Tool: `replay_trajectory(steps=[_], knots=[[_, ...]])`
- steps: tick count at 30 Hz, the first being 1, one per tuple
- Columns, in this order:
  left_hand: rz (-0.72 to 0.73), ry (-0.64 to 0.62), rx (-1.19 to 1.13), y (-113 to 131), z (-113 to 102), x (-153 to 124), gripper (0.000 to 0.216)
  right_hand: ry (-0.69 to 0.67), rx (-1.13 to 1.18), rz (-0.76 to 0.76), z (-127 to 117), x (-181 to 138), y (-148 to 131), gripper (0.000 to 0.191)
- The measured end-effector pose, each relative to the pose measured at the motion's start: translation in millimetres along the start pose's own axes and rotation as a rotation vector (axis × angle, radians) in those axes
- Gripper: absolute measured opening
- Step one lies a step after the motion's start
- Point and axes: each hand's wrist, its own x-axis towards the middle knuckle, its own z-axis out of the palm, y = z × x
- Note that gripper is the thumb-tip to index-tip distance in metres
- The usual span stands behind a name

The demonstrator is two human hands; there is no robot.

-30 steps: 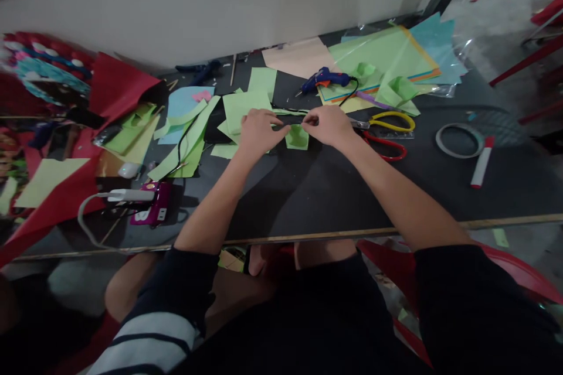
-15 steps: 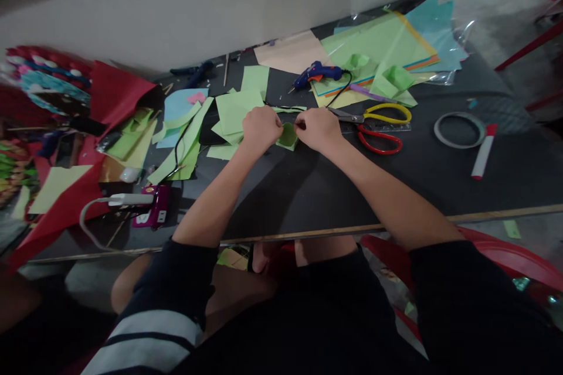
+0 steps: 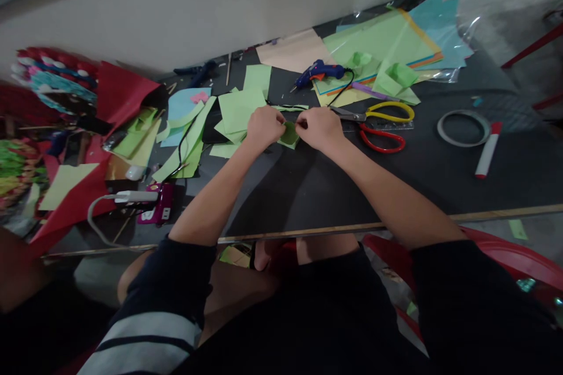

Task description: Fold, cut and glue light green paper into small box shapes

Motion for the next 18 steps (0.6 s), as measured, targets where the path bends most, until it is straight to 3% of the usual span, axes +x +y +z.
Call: replay_trajectory(steps=[5, 9, 18], knots=[[-0.233, -0.185, 0.195, 47, -31, -5, 0.021, -0.01, -0.021, -0.006, -1, 0, -1, 0.028], [-0.306, -0.267, 0.282, 74, -46, -5, 0.028, -0.013, -0.048, 0.004, -1, 0, -2, 0.03], [-0.268, -0.249, 0.189, 57, -38, 0, 0.023, 0.027, 0.002, -0.025, 4, 2, 3, 0.025]])
